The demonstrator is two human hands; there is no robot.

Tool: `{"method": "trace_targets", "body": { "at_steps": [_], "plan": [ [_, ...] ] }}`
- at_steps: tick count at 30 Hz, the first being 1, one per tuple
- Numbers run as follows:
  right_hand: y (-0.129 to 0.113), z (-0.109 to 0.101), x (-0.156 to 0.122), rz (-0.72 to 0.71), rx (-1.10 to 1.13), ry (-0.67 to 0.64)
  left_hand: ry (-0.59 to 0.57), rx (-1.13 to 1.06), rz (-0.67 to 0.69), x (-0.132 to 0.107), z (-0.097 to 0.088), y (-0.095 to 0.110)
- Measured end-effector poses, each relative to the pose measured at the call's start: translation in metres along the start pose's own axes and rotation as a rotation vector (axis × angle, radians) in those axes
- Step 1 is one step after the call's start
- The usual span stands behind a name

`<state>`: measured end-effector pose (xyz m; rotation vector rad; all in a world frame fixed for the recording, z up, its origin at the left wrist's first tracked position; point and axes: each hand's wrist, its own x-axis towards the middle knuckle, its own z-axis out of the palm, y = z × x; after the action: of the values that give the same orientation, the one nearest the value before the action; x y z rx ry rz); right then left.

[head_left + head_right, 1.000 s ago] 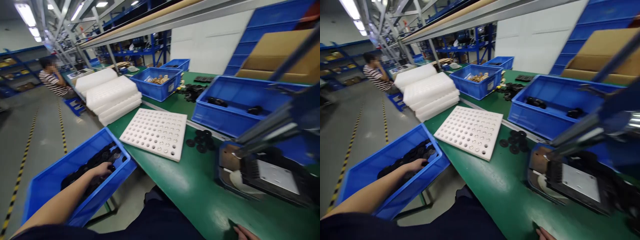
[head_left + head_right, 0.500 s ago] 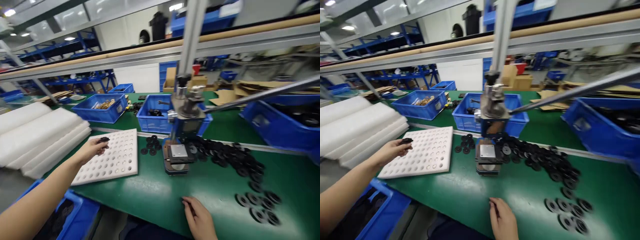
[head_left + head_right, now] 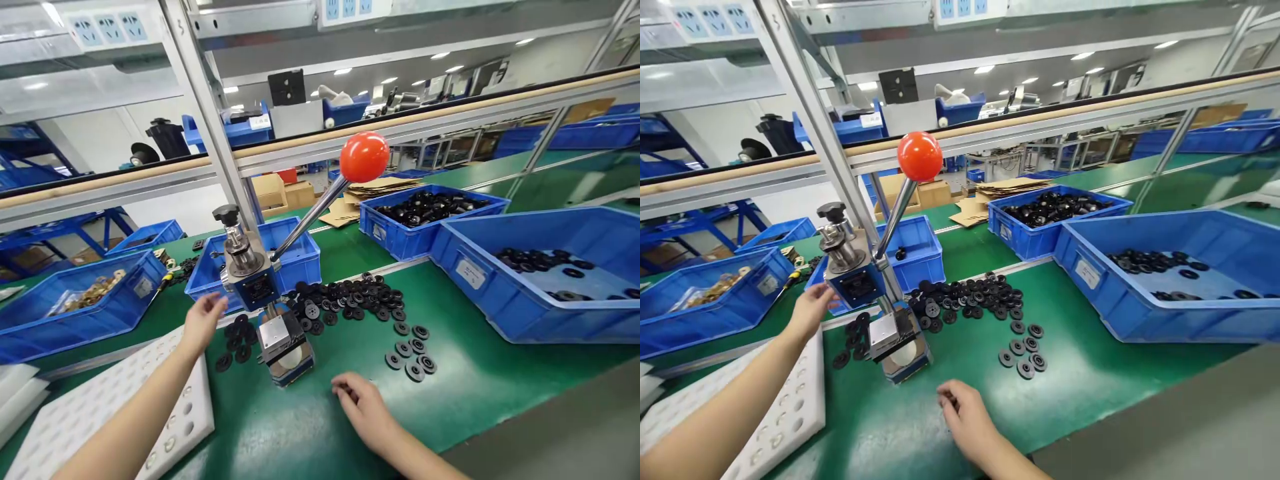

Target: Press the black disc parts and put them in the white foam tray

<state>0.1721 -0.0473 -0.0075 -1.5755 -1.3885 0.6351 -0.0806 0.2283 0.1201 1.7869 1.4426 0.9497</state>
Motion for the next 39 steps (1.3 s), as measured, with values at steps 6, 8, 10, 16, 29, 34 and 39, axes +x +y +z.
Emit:
{"method": "trace_targets", "body": {
  "at_steps": [6,8,10,16,29,34,39],
  "plan": [
    [0.013,-0.040,0.112,-0.108,-0.585,-0.125,-0.017,0.310,0.275,-0.144,0.037,-0.092],
    [0.008,-0.036,0.156,-0.130,-0.650,-0.186,-0.014,0.353,0.360,-0.170,0.048,-0.109],
    [0.000,-0.026,0.194,-0.153,-0.692,-0.247,0.007,0.392,0.394,-0.178,0.055,-0.119],
    [-0.024,-0.004,0.247,-0.150,-0.786,-0.355,0.074,0.469,0.383,-0.166,0.060,-0.124],
    [-0.007,-0.001,0.223,-0.429,-0.863,-0.374,-0.051,0.500,0.361,-0.177,0.054,-0.089],
    [0.014,-0.011,0.206,-0.537,-0.873,-0.353,-0.065,0.458,0.360,-0.177,0.057,-0.093],
    [0.045,-0.026,0.184,-0.606,-0.782,-0.327,-0.079,0.474,0.364,-0.175,0.056,-0.092]
  ]
}}
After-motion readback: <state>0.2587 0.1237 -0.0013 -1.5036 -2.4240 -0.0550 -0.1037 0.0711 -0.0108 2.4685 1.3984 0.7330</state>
